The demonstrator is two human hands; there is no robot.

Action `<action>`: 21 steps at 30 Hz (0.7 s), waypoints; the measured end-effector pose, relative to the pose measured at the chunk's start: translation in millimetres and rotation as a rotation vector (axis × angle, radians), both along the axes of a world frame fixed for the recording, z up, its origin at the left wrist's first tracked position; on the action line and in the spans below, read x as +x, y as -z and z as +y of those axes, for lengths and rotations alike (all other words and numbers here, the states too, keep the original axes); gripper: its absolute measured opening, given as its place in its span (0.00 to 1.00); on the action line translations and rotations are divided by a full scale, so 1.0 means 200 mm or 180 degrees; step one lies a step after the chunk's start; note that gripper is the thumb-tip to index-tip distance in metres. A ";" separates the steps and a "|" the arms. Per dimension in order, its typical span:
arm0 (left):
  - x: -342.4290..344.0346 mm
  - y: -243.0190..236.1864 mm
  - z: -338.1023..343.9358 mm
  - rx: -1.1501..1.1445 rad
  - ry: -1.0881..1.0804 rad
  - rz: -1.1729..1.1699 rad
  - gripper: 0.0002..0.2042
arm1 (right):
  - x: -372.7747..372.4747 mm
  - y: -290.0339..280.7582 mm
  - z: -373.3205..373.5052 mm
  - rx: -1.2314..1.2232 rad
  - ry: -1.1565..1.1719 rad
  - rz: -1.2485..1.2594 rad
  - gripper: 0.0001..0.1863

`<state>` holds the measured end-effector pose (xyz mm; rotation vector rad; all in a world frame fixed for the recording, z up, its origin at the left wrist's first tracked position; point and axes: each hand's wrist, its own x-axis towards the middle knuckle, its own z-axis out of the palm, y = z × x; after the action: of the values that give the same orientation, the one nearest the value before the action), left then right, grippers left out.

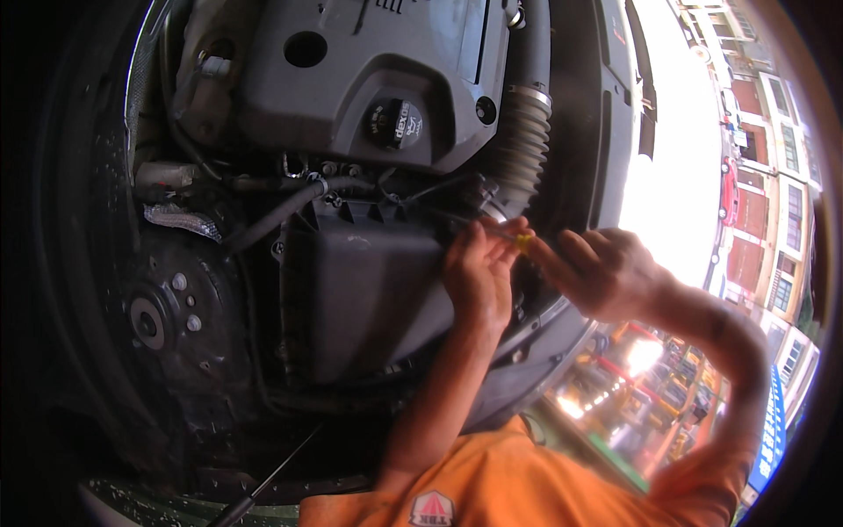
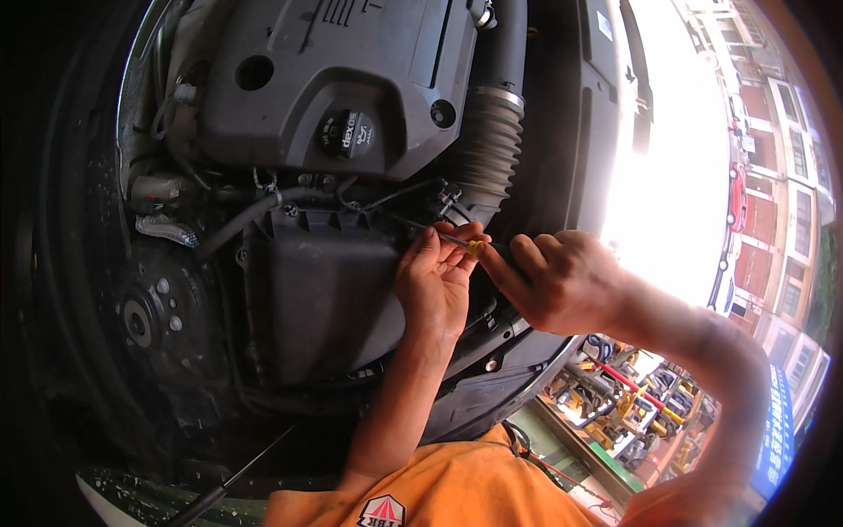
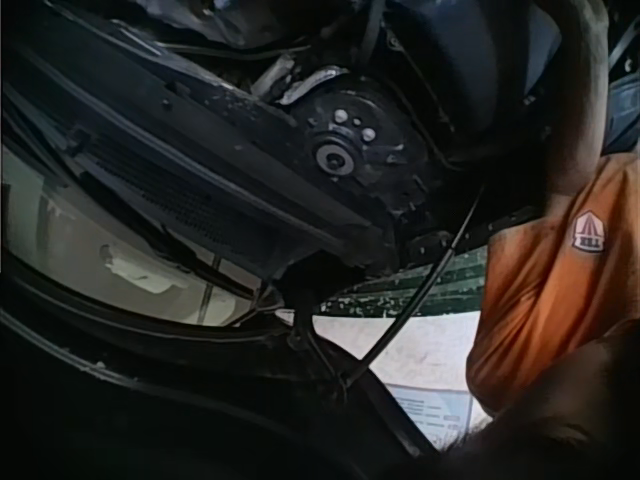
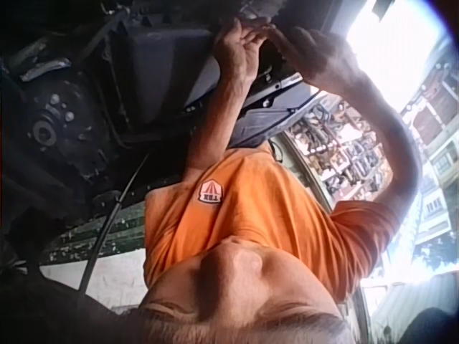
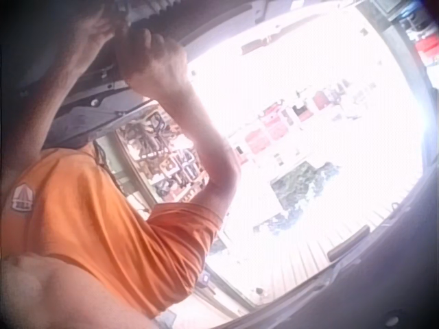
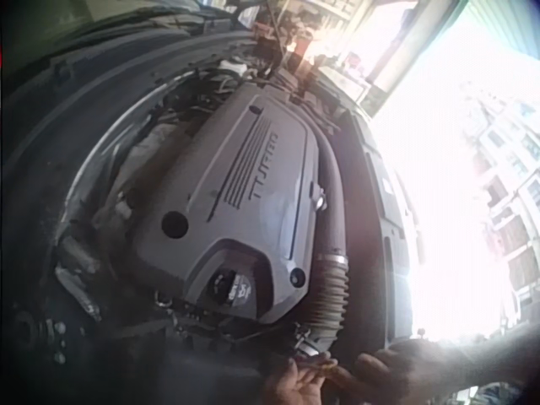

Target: The person uses a screwdriver to loosen and remove screws from the air filter housing and other engine components under the open hood of a car.

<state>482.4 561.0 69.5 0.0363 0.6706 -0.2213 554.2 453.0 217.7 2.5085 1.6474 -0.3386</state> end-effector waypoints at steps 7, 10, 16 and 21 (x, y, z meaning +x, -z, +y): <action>0.02 0.01 0.02 -0.0006 0.0098 -0.0020 0.15 | 0.09 0.02 0.02 0.0946 0.5003 0.3674 0.15; 0.01 0.01 0.00 0.0059 0.0095 -0.0058 0.14 | 0.05 0.02 0.01 0.0795 0.3878 0.3017 0.14; 0.00 0.01 -0.01 0.0019 -0.0061 -0.0067 0.13 | -0.01 -0.01 -0.01 -0.0230 0.0269 -0.0266 0.18; 0.00 0.02 0.00 0.0014 0.0028 -0.0033 0.13 | 0.03 0.09 -0.08 0.0783 0.3315 0.2864 0.11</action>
<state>482.0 560.5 65.1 0.0447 0.6608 -0.2280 559.9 436.8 199.1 3.4481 0.2301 -1.5968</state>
